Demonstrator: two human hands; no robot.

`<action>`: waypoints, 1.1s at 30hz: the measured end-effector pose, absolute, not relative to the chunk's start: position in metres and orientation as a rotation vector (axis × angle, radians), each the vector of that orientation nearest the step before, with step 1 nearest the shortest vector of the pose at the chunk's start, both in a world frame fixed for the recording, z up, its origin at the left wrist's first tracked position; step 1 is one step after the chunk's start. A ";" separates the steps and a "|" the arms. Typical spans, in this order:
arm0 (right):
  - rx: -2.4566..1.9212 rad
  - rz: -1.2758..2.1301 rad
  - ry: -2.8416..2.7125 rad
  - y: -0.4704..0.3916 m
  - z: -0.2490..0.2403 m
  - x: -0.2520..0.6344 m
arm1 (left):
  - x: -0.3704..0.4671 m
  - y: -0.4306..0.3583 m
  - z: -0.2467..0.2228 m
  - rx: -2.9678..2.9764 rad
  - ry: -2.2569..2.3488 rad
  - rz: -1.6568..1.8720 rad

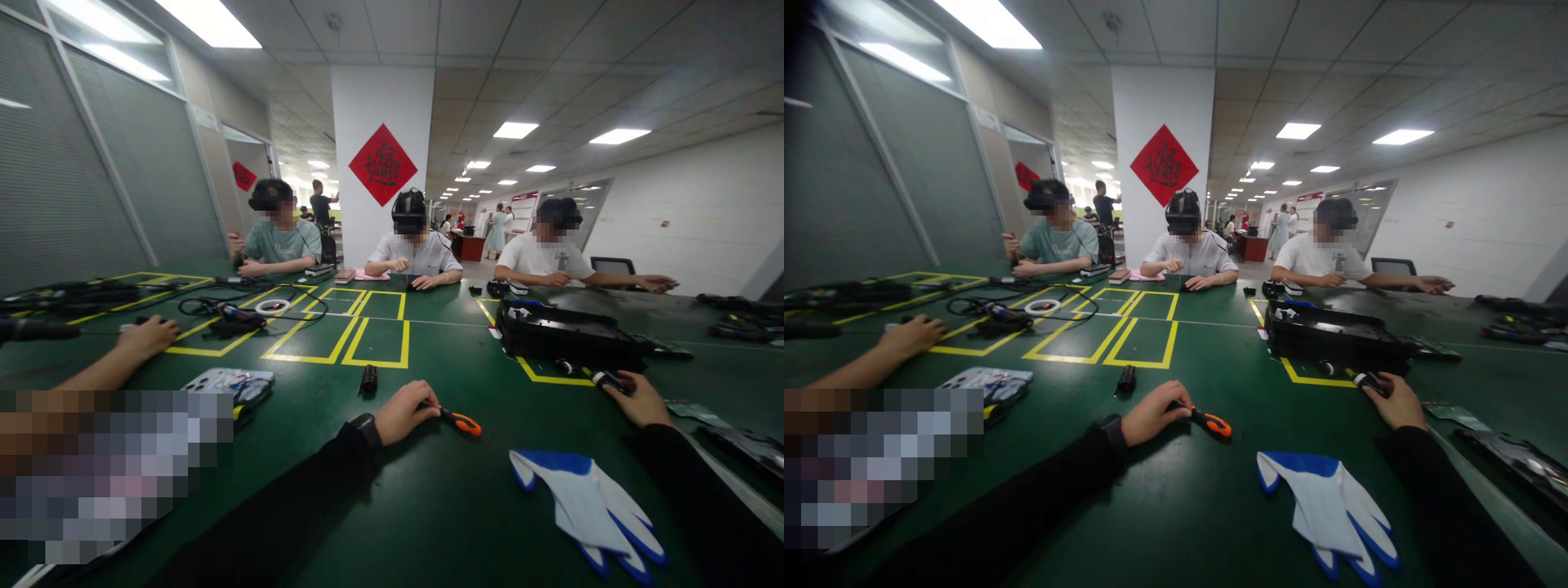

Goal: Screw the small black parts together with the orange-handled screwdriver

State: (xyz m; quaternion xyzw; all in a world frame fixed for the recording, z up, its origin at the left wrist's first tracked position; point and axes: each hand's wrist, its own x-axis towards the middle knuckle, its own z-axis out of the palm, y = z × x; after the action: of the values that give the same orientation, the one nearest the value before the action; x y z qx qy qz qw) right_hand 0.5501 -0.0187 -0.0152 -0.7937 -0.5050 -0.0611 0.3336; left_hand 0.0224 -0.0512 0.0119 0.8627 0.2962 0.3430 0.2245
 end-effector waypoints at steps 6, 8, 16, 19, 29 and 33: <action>-1.674 -0.566 -1.127 -0.042 0.075 0.454 | 0.020 -0.044 0.015 2.067 0.834 1.075; -1.530 -0.375 -1.407 -0.056 0.105 0.391 | 0.020 -0.042 0.015 1.977 0.843 1.107; -1.048 0.017 -2.315 -0.084 0.087 0.174 | 0.024 -0.051 0.016 1.713 0.795 1.194; -1.054 0.168 -2.169 -0.069 0.073 0.158 | 0.024 -0.052 0.022 1.662 0.815 1.305; -1.071 0.463 -2.252 -0.066 0.074 0.211 | 0.025 -0.062 0.026 2.253 0.921 1.139; -1.380 0.115 -1.957 -0.055 0.045 0.307 | 0.015 -0.056 0.021 2.547 1.020 0.989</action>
State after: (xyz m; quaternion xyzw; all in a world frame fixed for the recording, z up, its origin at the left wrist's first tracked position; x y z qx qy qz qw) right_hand 0.3072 -0.0547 0.0451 -0.5362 -0.7605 0.0446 0.3636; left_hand 0.0154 -0.0558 0.0215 0.8678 0.3476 0.3369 0.1122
